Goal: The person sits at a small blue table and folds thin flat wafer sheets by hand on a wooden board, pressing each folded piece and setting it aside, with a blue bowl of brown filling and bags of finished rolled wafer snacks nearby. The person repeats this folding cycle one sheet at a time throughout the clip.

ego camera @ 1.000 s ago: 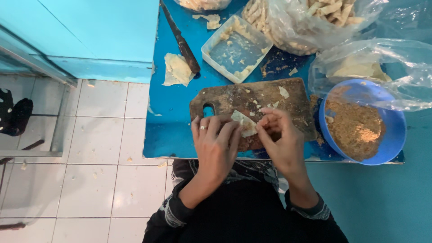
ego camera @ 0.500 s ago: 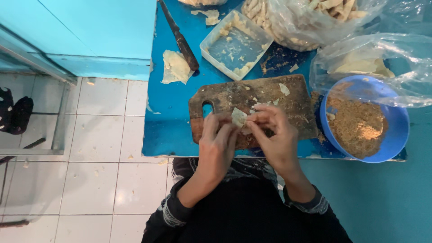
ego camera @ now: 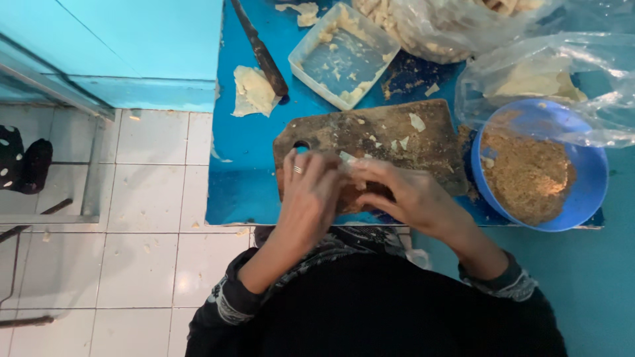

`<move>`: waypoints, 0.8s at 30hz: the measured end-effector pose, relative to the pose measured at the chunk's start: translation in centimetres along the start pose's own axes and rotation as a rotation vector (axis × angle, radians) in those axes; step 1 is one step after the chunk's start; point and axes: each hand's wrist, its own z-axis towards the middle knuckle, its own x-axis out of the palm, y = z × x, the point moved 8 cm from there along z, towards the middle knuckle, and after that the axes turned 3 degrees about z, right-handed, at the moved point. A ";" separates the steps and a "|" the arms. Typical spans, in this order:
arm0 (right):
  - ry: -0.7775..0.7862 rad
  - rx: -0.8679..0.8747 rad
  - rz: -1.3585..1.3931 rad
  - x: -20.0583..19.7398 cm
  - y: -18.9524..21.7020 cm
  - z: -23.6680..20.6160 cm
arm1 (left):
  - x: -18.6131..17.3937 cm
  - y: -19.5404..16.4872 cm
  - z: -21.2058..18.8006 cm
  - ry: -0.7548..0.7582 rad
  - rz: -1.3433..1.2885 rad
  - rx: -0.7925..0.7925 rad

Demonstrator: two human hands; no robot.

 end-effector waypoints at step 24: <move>-0.127 -0.049 -0.161 -0.4 0.1 2.4 | -1.9 0.1 0.7 -0.124 0.025 -0.043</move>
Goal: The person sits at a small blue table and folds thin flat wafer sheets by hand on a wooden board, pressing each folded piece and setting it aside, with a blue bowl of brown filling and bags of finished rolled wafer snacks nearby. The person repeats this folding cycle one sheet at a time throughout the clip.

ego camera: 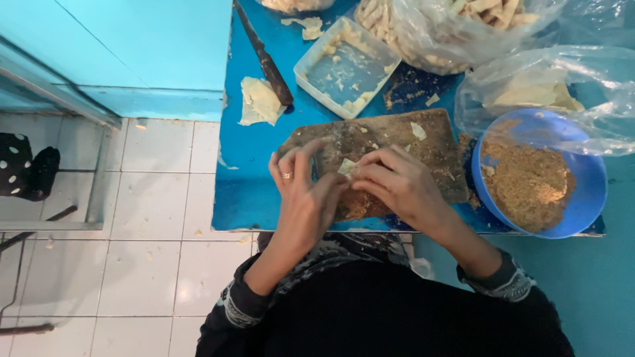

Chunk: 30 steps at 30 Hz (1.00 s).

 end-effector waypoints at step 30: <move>-0.126 0.263 -0.125 0.4 -0.9 -1.7 | 0.1 0.6 -0.5 -0.060 -0.116 -0.076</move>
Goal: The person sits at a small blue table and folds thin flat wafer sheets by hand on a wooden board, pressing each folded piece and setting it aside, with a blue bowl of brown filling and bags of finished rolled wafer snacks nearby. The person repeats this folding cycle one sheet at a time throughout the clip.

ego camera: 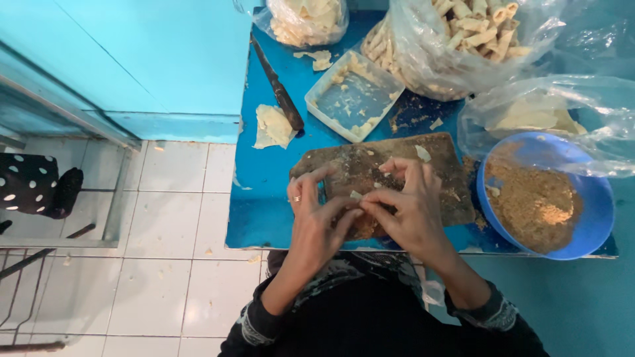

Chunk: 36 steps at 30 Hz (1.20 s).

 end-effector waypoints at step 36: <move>-0.063 -0.201 -0.160 0.0 2.0 1.6 | 1.0 0.5 -0.4 -0.128 0.137 0.013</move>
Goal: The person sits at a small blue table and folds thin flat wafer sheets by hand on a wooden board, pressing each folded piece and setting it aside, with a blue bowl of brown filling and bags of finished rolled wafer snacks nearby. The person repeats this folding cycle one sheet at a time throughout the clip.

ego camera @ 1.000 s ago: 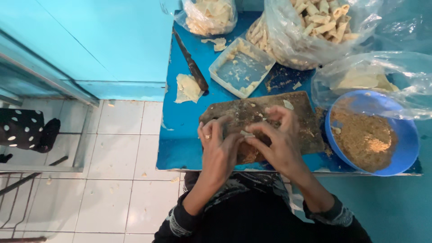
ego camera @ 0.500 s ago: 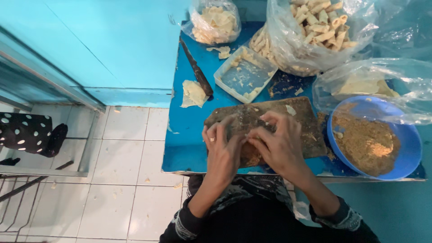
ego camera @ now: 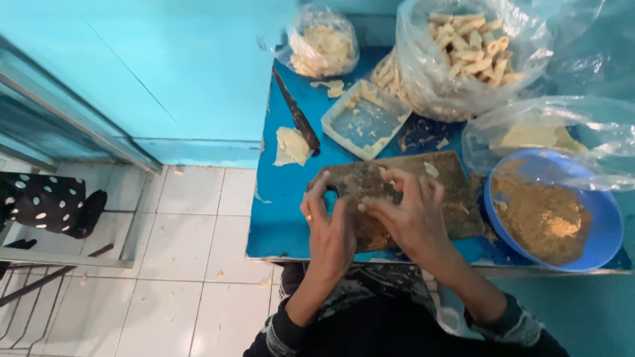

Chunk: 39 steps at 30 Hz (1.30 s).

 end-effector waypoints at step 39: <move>0.396 0.581 1.263 -1.4 -8.1 2.3 | -4.8 -1.9 5.0 0.155 -0.539 -0.025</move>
